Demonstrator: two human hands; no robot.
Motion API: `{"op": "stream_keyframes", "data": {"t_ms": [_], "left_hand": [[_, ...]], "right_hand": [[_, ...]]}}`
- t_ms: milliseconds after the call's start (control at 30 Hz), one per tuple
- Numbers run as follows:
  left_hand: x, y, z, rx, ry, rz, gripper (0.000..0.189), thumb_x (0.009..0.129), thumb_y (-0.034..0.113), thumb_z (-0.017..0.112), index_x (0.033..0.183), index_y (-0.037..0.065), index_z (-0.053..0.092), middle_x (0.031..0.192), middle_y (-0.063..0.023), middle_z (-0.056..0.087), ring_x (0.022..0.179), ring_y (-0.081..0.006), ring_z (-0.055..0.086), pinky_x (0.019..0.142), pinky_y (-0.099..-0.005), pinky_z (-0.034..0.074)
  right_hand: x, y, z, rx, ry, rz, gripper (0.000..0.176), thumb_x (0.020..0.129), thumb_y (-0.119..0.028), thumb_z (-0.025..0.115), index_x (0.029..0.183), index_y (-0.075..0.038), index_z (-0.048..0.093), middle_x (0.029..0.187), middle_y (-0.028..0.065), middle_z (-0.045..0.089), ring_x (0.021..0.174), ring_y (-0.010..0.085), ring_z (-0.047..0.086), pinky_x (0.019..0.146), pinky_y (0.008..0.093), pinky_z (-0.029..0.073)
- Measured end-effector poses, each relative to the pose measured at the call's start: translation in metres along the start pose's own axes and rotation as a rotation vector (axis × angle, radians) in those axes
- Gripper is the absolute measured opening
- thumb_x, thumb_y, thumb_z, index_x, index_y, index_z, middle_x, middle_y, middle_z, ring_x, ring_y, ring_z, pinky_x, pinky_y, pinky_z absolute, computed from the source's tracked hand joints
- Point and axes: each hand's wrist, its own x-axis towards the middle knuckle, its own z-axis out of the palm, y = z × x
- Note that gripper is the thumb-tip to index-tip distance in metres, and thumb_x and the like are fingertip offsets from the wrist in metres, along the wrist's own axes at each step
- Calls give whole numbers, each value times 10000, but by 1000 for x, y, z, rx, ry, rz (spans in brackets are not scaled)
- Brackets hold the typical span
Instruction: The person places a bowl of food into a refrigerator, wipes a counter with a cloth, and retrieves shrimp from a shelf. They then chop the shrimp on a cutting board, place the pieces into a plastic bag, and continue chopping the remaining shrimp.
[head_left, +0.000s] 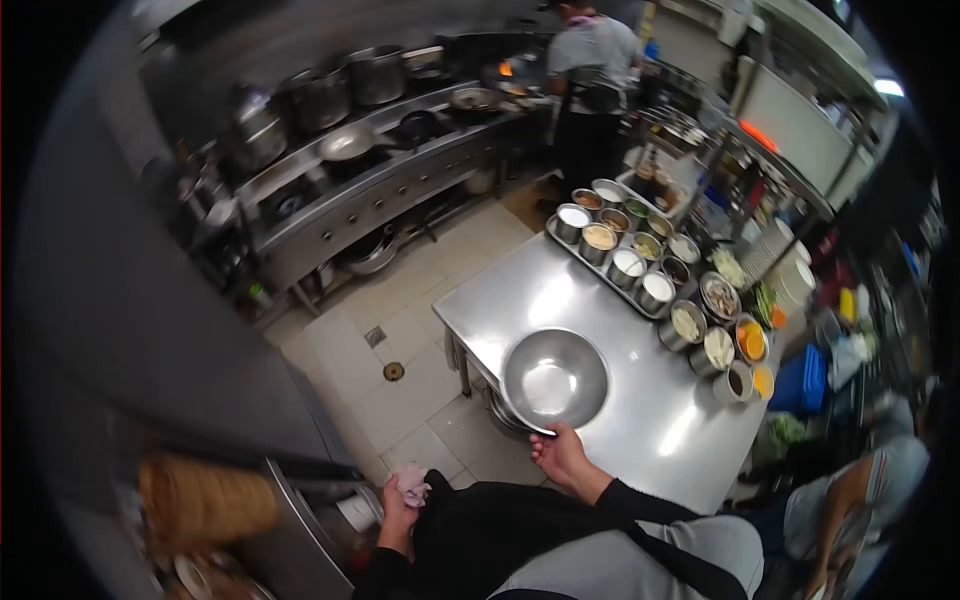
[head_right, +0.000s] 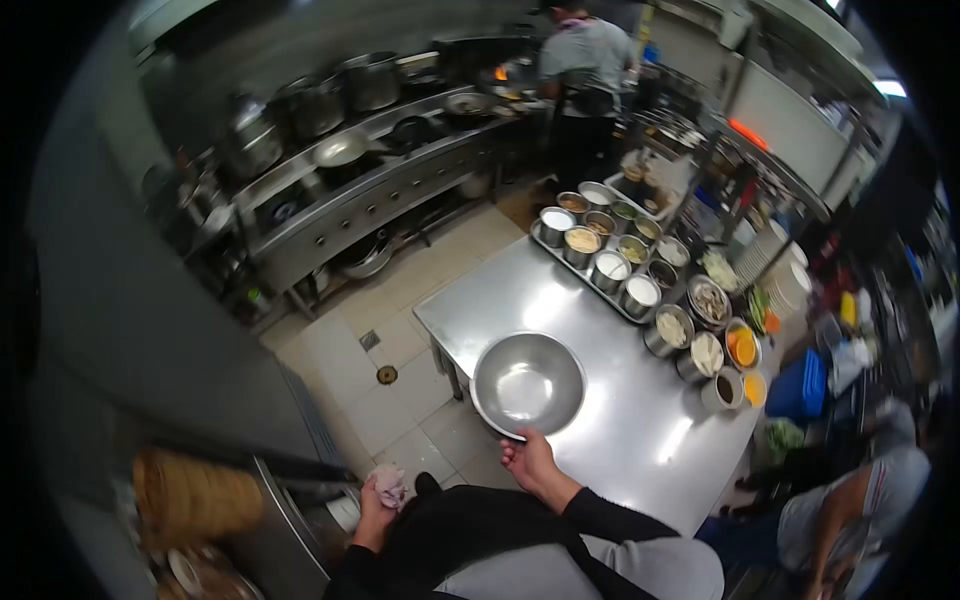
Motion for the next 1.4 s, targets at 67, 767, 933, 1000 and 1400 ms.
{"op": "stream_keyframes", "data": {"t_ms": [67,767,933,1000,1400], "left_hand": [[23,48,12,137,-2,-9,451,1051,387,443,1319,46,565,1210,-146,677,976,-300,687,764,-437,590],[293,393,-29,348,425,102,487,1036,440,404,1269,36,543,943,-175,666,646,-282,590,501,-347,454],[364,443,-45,952,23,278,361,1024,397,450,1141,96,610,867,-106,672,562,-218,521,460,-325,380],[402,466,-27,1331,-260,547,369,1037,401,432,1169,99,596,840,-100,669,565,-225,542,466,-320,376],[610,597,231,1093,27,-291,454,912,434,574,1189,76,611,928,-106,707,608,-220,647,387,-313,361]], "right_hand": [[1,6,54,-46,-38,-10,250,953,-257,555,1065,-38,509,850,110,605,703,182,513,678,339,456],[295,-69,352,-431,-44,-236,349,939,-287,617,945,54,690,774,123,695,614,165,622,575,297,525],[380,-91,390,-370,-53,-24,359,963,-305,569,1069,33,623,845,114,688,693,164,618,647,322,517],[416,-89,399,-278,-58,14,337,965,-294,576,1058,25,628,848,107,693,689,150,616,647,313,520],[396,-57,449,257,277,-250,212,940,-170,626,1026,23,608,814,98,637,626,169,590,615,318,523]]}}
